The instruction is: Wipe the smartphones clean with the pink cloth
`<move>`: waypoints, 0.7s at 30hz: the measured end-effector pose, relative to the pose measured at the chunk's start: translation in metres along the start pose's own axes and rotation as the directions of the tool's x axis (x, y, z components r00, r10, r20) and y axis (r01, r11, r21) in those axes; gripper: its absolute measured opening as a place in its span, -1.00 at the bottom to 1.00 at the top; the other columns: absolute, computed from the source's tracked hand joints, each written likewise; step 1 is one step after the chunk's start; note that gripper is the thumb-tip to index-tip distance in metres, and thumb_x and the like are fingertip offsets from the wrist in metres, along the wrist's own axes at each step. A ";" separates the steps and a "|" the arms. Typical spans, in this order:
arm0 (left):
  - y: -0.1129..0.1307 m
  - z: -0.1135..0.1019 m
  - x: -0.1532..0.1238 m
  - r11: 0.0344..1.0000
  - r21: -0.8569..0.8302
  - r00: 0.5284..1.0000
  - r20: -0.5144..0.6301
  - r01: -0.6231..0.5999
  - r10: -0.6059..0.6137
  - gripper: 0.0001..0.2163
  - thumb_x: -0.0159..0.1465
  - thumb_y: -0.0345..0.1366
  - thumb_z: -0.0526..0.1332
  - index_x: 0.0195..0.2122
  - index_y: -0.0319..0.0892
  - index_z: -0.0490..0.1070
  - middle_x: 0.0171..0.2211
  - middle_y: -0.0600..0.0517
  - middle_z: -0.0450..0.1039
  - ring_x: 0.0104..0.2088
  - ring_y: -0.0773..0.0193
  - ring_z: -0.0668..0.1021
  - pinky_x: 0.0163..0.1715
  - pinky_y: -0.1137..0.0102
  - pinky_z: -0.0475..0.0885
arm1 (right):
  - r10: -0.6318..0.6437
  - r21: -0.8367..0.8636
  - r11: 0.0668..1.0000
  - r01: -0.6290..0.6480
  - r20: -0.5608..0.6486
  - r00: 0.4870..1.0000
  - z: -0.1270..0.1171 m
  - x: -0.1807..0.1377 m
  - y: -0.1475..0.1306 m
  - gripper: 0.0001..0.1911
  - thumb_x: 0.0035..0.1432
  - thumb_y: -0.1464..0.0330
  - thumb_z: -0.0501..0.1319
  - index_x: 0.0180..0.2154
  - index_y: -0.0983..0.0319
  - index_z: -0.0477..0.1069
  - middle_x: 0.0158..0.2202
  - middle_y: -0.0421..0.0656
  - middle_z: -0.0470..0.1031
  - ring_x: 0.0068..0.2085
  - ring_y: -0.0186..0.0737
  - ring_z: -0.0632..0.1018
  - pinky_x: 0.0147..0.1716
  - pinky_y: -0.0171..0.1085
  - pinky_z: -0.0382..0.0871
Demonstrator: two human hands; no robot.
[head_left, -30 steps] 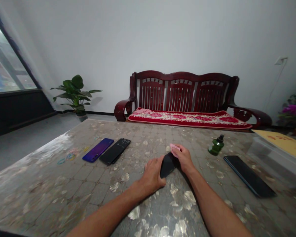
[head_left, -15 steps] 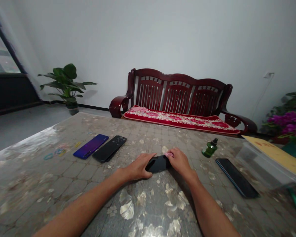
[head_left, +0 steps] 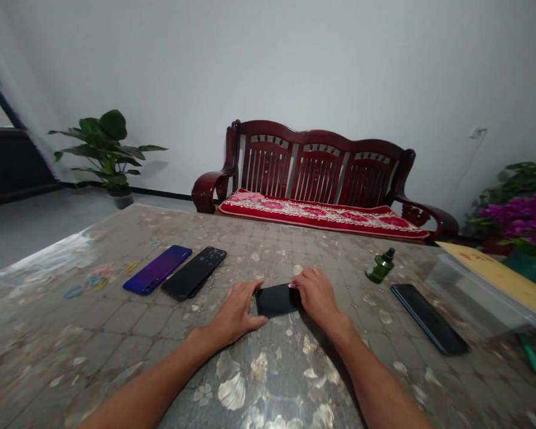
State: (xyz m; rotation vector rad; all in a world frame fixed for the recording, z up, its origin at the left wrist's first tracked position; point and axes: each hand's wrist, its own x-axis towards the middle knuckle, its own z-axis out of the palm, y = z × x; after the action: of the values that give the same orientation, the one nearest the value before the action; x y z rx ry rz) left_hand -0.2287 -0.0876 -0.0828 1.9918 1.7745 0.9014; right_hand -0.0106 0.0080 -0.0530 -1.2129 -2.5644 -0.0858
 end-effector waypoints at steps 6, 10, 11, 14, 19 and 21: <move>-0.003 0.000 0.002 0.999 -0.049 1.000 -0.004 -0.010 0.010 -0.33 0.02 -0.30 0.37 0.20 -0.13 0.30 0.08 -0.12 0.45 0.10 -0.07 0.46 0.17 0.04 0.30 | -0.081 0.000 0.997 0.081 0.012 0.997 0.003 0.007 -0.015 -0.78 0.34 0.34 0.13 -0.25 0.09 0.56 -0.21 -0.13 0.50 -0.12 -0.13 0.41 -0.19 -0.24 0.15; -0.005 -0.001 0.004 0.998 -0.064 1.000 0.000 -0.012 0.012 -0.33 0.01 -0.31 0.37 0.20 -0.11 0.29 0.09 -0.12 0.45 0.12 -0.07 0.45 0.17 0.05 0.30 | 0.010 -0.071 0.997 -0.009 0.005 1.000 0.004 0.010 -0.004 -0.77 0.34 0.36 0.12 -0.25 0.14 0.56 -0.21 -0.08 0.50 -0.13 -0.09 0.41 -0.19 -0.22 0.15; -0.004 -0.001 0.005 0.998 -0.070 1.000 0.002 -0.008 0.008 -0.32 0.01 -0.32 0.36 0.20 -0.11 0.29 0.09 -0.12 0.45 0.11 -0.07 0.45 0.17 0.05 0.31 | 0.019 -0.079 0.997 -0.019 0.000 1.000 0.005 0.010 -0.002 -0.77 0.34 0.37 0.12 -0.25 0.15 0.56 -0.21 -0.07 0.50 -0.13 -0.09 0.41 -0.19 -0.21 0.15; 0.000 -0.002 0.008 0.996 -0.092 1.000 0.016 -0.003 0.004 -0.32 0.01 -0.35 0.35 0.22 -0.12 0.28 0.08 -0.12 0.45 0.10 -0.05 0.46 0.17 0.06 0.31 | -0.025 -0.050 0.998 0.025 -0.006 1.000 0.008 0.011 -0.007 -0.78 0.34 0.37 0.12 -0.26 0.15 0.56 -0.21 -0.08 0.50 -0.13 -0.10 0.41 -0.19 -0.22 0.15; 0.003 -0.002 0.012 0.994 -0.111 0.999 0.041 -0.002 0.006 -0.31 0.02 -0.36 0.37 0.22 -0.12 0.27 0.14 -0.12 0.42 0.15 -0.05 0.43 0.21 0.05 0.26 | -0.132 0.026 0.991 0.133 -0.020 0.991 0.010 0.013 -0.026 -0.77 0.36 0.40 0.08 -0.22 0.15 0.53 -0.23 -0.11 0.50 -0.14 -0.11 0.40 -0.15 -0.23 0.14; 0.002 -0.002 0.012 0.994 -0.112 0.999 0.041 0.004 0.001 -0.32 0.02 -0.36 0.37 0.22 -0.13 0.27 0.14 -0.13 0.41 0.16 -0.05 0.42 0.22 0.05 0.25 | -0.112 0.031 0.993 0.113 -0.020 0.993 0.007 0.013 -0.025 -0.77 0.35 0.42 0.08 -0.23 0.17 0.52 -0.22 -0.10 0.50 -0.14 -0.11 0.40 -0.15 -0.23 0.14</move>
State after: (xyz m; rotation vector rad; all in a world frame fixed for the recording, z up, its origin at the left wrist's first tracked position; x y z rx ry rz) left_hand -0.2279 -0.0767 -0.0772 1.9242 1.6647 0.9317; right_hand -0.0392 0.0031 -0.0543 -1.0509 -2.6073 -0.0799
